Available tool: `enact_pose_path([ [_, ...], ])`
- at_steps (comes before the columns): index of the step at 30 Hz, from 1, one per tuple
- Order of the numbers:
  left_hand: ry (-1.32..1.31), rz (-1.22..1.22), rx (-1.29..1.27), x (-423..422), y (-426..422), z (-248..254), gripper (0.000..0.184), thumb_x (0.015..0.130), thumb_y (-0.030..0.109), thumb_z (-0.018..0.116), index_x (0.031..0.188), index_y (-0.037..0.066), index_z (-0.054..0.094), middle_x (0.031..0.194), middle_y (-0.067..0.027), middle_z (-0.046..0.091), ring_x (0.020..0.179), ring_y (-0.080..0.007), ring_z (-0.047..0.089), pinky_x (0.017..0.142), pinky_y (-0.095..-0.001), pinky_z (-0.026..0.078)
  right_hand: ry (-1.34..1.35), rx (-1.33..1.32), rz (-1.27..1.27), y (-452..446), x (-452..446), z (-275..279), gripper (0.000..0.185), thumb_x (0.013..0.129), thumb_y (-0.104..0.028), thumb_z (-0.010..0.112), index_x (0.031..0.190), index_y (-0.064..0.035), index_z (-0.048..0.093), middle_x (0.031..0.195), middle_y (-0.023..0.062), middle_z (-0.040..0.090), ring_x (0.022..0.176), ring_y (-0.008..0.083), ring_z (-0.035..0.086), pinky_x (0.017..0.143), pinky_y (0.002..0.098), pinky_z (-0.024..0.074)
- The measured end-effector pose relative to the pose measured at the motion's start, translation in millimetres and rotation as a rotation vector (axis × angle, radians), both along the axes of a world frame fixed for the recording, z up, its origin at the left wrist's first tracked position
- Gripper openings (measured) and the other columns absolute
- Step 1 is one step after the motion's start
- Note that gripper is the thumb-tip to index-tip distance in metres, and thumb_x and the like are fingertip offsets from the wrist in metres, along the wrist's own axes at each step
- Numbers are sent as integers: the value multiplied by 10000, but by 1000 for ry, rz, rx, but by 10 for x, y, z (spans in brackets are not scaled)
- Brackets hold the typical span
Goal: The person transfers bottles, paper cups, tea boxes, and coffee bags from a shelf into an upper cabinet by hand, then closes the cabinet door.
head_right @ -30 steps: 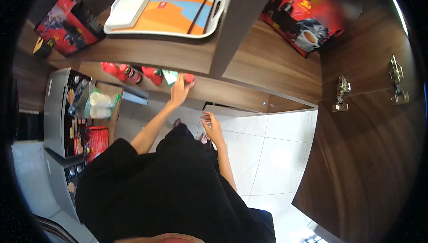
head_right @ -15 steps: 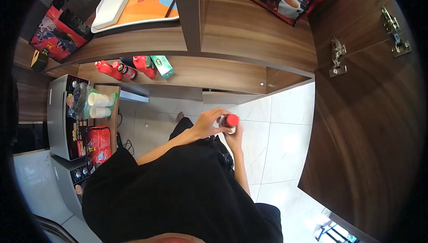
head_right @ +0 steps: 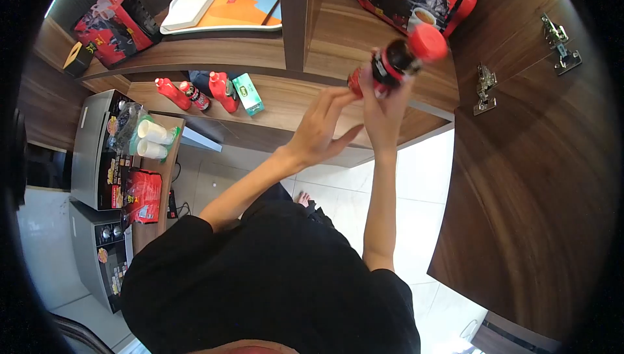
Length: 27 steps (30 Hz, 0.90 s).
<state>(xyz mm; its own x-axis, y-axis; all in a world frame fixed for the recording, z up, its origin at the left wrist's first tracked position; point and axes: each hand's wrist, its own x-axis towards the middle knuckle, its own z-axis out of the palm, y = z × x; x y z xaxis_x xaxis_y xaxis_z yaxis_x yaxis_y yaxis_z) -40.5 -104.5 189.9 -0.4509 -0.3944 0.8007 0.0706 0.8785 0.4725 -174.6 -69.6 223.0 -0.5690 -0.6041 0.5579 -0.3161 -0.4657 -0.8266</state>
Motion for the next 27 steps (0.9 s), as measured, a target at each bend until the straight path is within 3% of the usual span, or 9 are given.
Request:
enact_pose_path([
  [8, -35, -9, 48, -167, -410, 72, 464, 754, -17, 738, 1167, -33, 525, 1175, -199, 527, 1111, -398, 511, 946, -460, 446, 46, 4, 68, -564, -46, -100, 362, 999, -194, 686, 1215, -56, 430, 998, 55, 612, 834, 111, 598, 719, 271, 497],
  [9, -38, 2, 54, -201, -433, 79, 449, 766, -10, 732, 1166, -31, 529, 1176, -195, 529, 1112, -393, 513, 948, -461, 444, -38, 143, 130, -510, -48, -14, 408, 1014, -211, 661, 1290, -39, 414, 1103, 122, 590, 959, 160, 595, 826, 313, 493],
  [12, -78, 46, 71, -296, -517, 60, 399, 809, 22, 710, 1167, -24, 540, 1181, -182, 535, 1118, -380, 521, 953, -463, 440, 222, 160, 11, -614, -298, -183, 530, 1016, -213, 649, 1420, -19, 366, 1230, 197, 512, 1132, 232, 538, 958, 369, 444],
  [13, -104, 72, 70, -342, -556, 31, 378, 828, 39, 699, 1168, -22, 544, 1183, -179, 537, 1122, -377, 523, 954, -464, 438, 269, 182, 13, -546, -308, -176, 611, 1009, -193, 645, 1504, -19, 332, 1295, 226, 440, 1260, 293, 441, 1051, 406, 370],
  [16, -149, 180, 57, -469, -662, -58, 334, 874, 86, 668, 1170, -19, 553, 1186, -170, 541, 1129, -368, 532, 957, -471, 430, 559, 104, -215, -581, -419, -333, 652, 967, -173, 692, 1506, -19, 362, 1288, 202, 438, 1185, 304, 518, 989, 390, 434],
  [19, -213, 279, 12, -548, -741, -45, 342, 890, 132, 658, 1178, -28, 566, 1193, -172, 556, 1149, -360, 539, 976, -472, 423, 643, 174, -364, -665, -472, -192, 652, 900, -175, 761, 1437, -8, 431, 1154, 180, 544, 969, 276, 635, 835, 379, 516],
  [22, -303, 359, -82, -640, -915, -69, 387, 885, 178, 664, 1188, -49, 581, 1205, -181, 579, 1175, -352, 542, 1010, -467, 418, 454, 296, -240, -996, -620, -16, 653, 851, -184, 805, 1370, -1, 454, 884, 132, 635, 720, 250, 668, 673, 388, 540],
  [23, -335, 385, -121, -664, -971, -90, 406, 882, 193, 668, 1191, -57, 585, 1209, -184, 587, 1183, -349, 542, 1023, -465, 416, 488, 230, -258, -1169, -682, -24, 541, 844, -186, 814, 1214, 14, 475, 676, 91, 627, 643, 262, 673, 621, 395, 536],
  [27, -322, 379, -130, -712, -1071, -69, 456, 877, 242, 665, 1183, -88, 590, 1222, -218, 593, 1214, -361, 532, 1058, -469, 400, 310, 234, -127, -1758, -796, -65, 414, 854, -130, 794, 1011, 9, 436, 725, 127, 657, 689, 318, 698, 656, 401, 547],
])
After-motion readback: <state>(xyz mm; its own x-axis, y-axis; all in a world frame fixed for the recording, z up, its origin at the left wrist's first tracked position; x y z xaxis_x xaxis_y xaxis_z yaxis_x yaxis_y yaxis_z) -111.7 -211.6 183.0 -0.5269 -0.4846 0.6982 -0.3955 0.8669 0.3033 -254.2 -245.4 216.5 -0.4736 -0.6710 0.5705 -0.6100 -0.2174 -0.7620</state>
